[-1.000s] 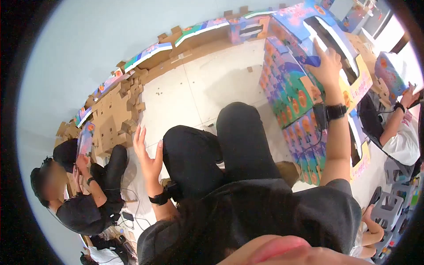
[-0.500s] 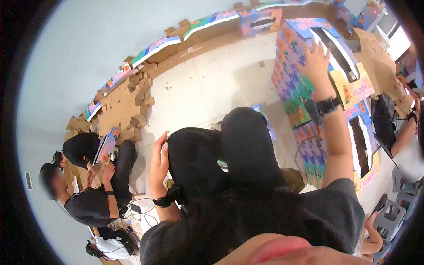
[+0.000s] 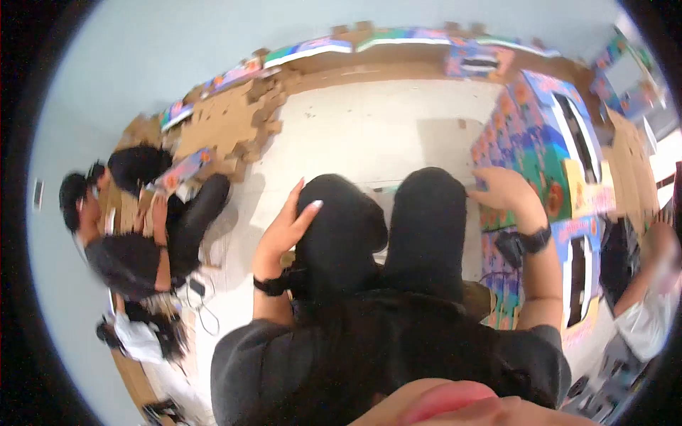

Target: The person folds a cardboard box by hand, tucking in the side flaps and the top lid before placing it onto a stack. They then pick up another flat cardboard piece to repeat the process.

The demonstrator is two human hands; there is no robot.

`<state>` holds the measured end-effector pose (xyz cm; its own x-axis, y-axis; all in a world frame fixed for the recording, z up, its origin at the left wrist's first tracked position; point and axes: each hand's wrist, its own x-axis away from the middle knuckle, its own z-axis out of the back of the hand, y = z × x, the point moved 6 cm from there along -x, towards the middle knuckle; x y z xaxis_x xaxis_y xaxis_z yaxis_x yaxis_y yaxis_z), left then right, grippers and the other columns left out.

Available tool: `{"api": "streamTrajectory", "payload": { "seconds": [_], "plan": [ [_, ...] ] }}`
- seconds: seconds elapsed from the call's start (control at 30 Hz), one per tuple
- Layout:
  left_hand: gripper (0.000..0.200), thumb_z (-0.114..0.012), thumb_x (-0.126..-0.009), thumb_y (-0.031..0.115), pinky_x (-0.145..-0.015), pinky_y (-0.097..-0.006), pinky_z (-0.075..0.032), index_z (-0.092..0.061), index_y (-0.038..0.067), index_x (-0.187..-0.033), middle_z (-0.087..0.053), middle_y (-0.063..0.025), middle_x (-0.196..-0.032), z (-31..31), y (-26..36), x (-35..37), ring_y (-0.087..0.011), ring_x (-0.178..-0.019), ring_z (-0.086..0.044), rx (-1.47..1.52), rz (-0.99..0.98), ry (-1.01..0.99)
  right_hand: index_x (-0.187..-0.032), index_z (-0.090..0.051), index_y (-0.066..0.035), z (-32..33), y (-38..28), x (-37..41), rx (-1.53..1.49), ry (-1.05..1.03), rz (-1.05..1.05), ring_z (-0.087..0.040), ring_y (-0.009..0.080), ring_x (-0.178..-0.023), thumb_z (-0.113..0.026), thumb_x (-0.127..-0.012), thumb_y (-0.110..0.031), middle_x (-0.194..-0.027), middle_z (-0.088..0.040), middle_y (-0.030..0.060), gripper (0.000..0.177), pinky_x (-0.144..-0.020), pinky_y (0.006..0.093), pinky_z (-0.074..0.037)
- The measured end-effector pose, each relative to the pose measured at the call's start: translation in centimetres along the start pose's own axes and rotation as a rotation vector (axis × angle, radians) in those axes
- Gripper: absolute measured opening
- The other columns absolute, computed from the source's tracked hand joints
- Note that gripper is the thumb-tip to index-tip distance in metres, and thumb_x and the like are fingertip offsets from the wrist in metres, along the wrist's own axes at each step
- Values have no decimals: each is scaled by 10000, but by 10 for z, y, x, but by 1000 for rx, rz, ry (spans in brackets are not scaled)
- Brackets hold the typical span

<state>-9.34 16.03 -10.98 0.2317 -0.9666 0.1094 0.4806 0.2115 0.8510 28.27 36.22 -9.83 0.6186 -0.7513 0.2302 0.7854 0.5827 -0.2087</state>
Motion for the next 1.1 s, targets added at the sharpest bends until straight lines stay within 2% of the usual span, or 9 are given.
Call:
{"api": "streamTrajectory", "payload": {
  "seconds": [0.13,0.3,0.53,0.6,0.7,0.83,0.97,1.03,1.1],
  "plan": [
    [1284,-901,-648,490,-1174,-420,-286,-173,-142,-1496,-324,-353,-1505,-4,2,17,-415,-1433,-326,-166,-192,-23,-1248,-636,-49,35,-34,9,-76,178,26,-634,367,-1097,-637,-909,-430,-1152,-677,200,510,-940,437,-495],
    [1328,-912,-617,449,-1167,-442,-303,-102,-36,-1552,-295,-395,-1492,-4,16,47,-486,-1413,-319,-251,-293,5,-1268,-616,-29,55,-85,21,-261,417,137,-619,356,-1123,-660,-923,-381,-1221,-642,204,495,-939,411,-489],
    [831,-814,-804,186,-1090,-395,-412,-388,95,-1512,-498,-200,-1443,29,13,72,-305,-1324,-509,-49,-397,114,-1244,-630,-41,10,-135,12,-33,575,371,-568,385,-1158,-712,-880,-370,-1222,-641,163,497,-984,447,-463],
    [697,-786,-826,143,-983,-358,-462,-472,74,-1444,-604,-149,-1198,38,19,80,-216,-1080,-578,38,-384,189,-1194,-661,-50,2,-155,10,48,609,272,-555,380,-1173,-719,-872,-369,-1233,-637,154,457,-978,456,-462],
    [373,-697,-909,99,-766,-280,-494,-634,-1,-1262,-642,-40,-726,50,32,91,-78,-684,-575,161,-375,291,-1054,-716,-56,-4,-173,3,148,781,364,-651,318,-994,-705,-891,-336,-1051,-702,157,325,-821,397,-514],
    [415,-478,-1038,309,-775,-292,-494,-652,-23,-1217,-668,-58,-805,50,-3,84,-107,-706,-587,563,-280,260,-912,-740,-23,4,-191,-6,-687,507,53,-619,174,-521,-642,-962,-266,-573,-649,75,266,-553,279,-435],
    [617,-249,-1070,460,-1008,-366,-424,-484,0,-1407,-647,-141,-1183,50,-4,69,-213,-1029,-611,806,-453,503,-1123,-688,-18,13,-259,10,-902,488,386,-669,248,-933,-566,-1004,-263,-996,-705,159,298,-823,339,-500],
    [647,-210,-1067,476,-1121,-397,-323,-345,13,-1500,-531,-165,-1391,46,13,64,-253,-1249,-505,932,-475,645,-1410,-476,-4,8,-326,37,-622,595,716,-441,342,-1366,-486,-1027,-259,-1446,-476,240,461,-1136,428,-341],
    [669,-215,-1065,464,-1205,-419,-195,-189,22,-1566,-361,-169,-1562,43,25,54,-273,-1458,-315,1069,-437,635,-1513,-292,33,-17,-375,50,-814,453,910,-221,392,-1482,-487,-1013,-255,-1579,-262,257,609,-1203,476,-181]
  ]
}}
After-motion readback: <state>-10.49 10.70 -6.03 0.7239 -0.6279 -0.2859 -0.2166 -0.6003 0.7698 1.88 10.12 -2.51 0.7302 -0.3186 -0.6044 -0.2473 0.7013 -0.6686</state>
